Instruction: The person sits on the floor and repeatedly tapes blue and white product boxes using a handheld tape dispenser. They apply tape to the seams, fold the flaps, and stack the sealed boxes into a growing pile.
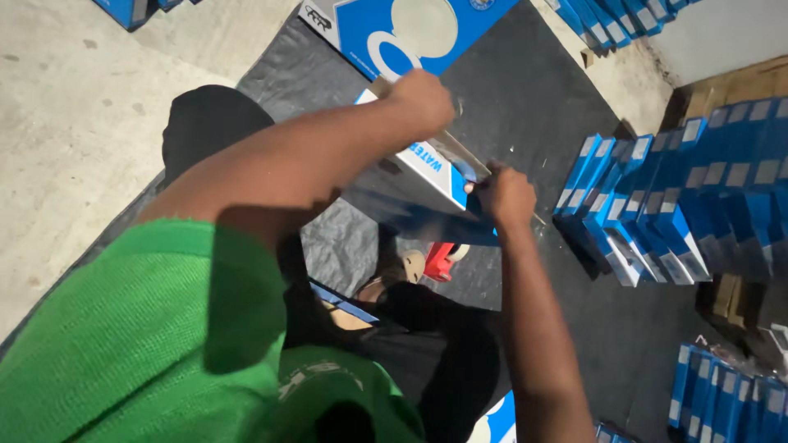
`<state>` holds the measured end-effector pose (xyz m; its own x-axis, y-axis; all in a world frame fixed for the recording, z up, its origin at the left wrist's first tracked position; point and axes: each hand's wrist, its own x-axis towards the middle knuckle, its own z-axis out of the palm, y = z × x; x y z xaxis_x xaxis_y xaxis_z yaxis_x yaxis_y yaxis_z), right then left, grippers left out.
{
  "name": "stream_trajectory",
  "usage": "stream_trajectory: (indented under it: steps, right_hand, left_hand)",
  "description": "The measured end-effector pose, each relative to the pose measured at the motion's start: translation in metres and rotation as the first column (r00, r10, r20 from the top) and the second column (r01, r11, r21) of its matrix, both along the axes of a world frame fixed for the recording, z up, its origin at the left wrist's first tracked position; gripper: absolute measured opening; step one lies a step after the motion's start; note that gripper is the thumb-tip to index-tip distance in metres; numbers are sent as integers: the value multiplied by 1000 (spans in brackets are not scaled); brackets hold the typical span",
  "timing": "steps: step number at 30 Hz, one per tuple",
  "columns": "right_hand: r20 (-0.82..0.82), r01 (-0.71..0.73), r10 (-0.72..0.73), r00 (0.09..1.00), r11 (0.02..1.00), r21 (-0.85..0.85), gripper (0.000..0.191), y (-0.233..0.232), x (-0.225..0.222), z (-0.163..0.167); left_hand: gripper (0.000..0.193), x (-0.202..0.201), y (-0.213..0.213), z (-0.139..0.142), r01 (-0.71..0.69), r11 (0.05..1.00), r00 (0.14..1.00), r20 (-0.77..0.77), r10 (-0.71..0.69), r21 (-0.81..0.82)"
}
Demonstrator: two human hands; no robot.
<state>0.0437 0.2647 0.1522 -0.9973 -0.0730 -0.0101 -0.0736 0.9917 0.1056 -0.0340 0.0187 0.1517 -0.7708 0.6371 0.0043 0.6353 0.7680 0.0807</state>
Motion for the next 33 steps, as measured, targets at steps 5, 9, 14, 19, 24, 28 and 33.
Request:
stream_trajectory:
  steps: [5,9,14,19,24,28,33]
  right_hand:
    - [106,15,-12,994,1000,-21,40,7,-6,-5]
    - [65,-119,119,991,993,4,42,4,7,1]
    - [31,-189,192,981,978,-89,91,-18,55,-11]
    - [-263,-173,164,951,985,-14,86,-25,81,-53]
    - [-330,-191,190,925,981,31,79,-22,81,-73]
    - [-289,-266,266,920,963,41,73,-5,82,-58]
    - [-38,-224,221,975,970,-99,84,43,76,-36]
  left_hand:
    - [54,27,0,11,156,988,981,113,-156,5]
    - [58,43,-17,6,194,981,978,70,-194,8]
    - [45,64,-30,-34,258,958,957,-168,-235,127]
    - [49,86,-19,-73,199,970,815,-573,-84,141]
    - [78,65,15,-48,208,976,967,167,-195,-68]
    - [86,58,29,-41,335,935,930,116,-348,116]
    - [75,57,21,-60,388,902,921,-57,-384,192]
